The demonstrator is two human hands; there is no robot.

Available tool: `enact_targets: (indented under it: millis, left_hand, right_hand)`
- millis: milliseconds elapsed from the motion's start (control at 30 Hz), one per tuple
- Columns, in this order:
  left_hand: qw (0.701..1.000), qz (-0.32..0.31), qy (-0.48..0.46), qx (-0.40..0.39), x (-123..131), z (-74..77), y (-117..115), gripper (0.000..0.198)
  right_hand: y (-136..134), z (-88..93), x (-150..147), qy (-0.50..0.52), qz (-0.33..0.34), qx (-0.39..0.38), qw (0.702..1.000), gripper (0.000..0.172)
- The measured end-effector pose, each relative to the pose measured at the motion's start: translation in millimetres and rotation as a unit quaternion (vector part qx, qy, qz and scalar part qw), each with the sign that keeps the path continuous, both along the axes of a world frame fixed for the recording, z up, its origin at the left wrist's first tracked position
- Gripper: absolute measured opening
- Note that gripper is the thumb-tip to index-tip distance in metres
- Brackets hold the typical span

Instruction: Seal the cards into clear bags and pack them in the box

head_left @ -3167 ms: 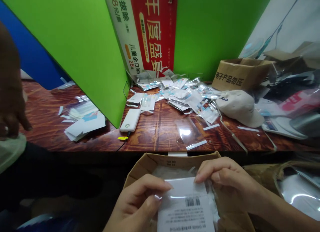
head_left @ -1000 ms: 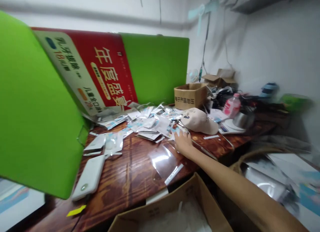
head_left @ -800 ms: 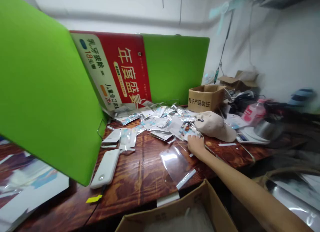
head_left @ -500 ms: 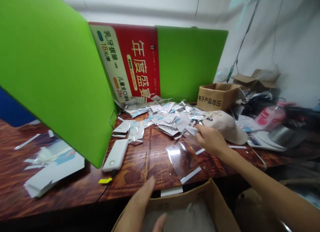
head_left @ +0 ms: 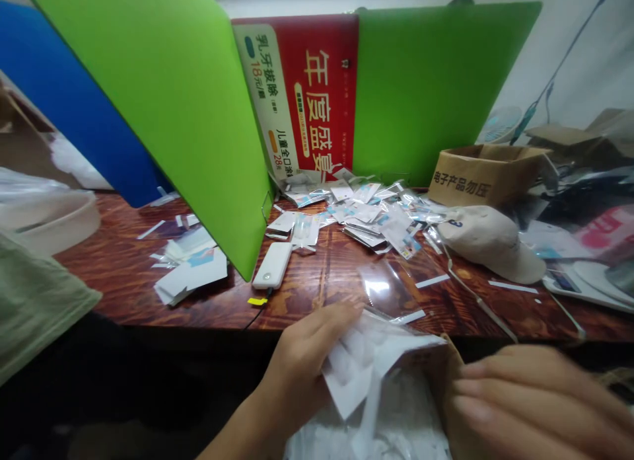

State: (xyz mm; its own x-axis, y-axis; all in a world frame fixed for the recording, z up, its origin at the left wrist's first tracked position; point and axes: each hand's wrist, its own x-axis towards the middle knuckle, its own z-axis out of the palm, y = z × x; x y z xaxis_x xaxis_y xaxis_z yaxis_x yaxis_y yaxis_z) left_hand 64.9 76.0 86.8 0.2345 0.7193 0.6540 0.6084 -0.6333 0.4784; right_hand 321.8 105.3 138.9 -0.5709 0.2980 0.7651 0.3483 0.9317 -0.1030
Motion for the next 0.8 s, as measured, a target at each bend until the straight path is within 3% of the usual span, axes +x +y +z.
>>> enact_targets:
  millis: [67, 267, 433, 533, 633, 733, 800]
  left_hand:
    - [0.996, 0.039, 0.053, 0.065, -2, -2.9, -3, 0.037]
    - [0.970, 0.131, 0.159, 0.131, -8, 8.0, -12, 0.039]
    - [0.956, 0.169, 0.187, 0.150, -9, 8.7, -20, 0.037]
    - [0.947, 0.188, 0.205, 0.162, -5, 6.0, -25, 0.036]
    - [0.946, 0.181, 0.211, 0.168, 3, -0.9, -29, 0.041]
    - [0.979, 0.132, 0.113, 0.106, 12, -5.0, -30, 0.048]
    - [0.997, 0.076, 0.017, -0.022, 16, -4.8, -31, 0.050]
  right_hand:
    - [-4, -3.1, -9, -0.050, 0.035, 0.058, 0.996, 0.021]
    - [-1, -0.5, -33, -0.133, 0.061, 0.070, 0.987, 0.023]
    - [7, -27.7, -50, -0.085, 0.098, 0.080, 0.988, 0.033]
    - [7, -35.6, -62, -0.093, 0.106, 0.060, 0.988, 0.033]
    - [5, -28.9, -69, -0.139, 0.116, 0.011, 0.983, 0.028]
    - [2, -20.5, -68, -0.089, 0.102, 0.003, 0.991, 0.020]
    - [1, -18.8, -65, -0.017, 0.092, 0.027, 0.995, 0.018]
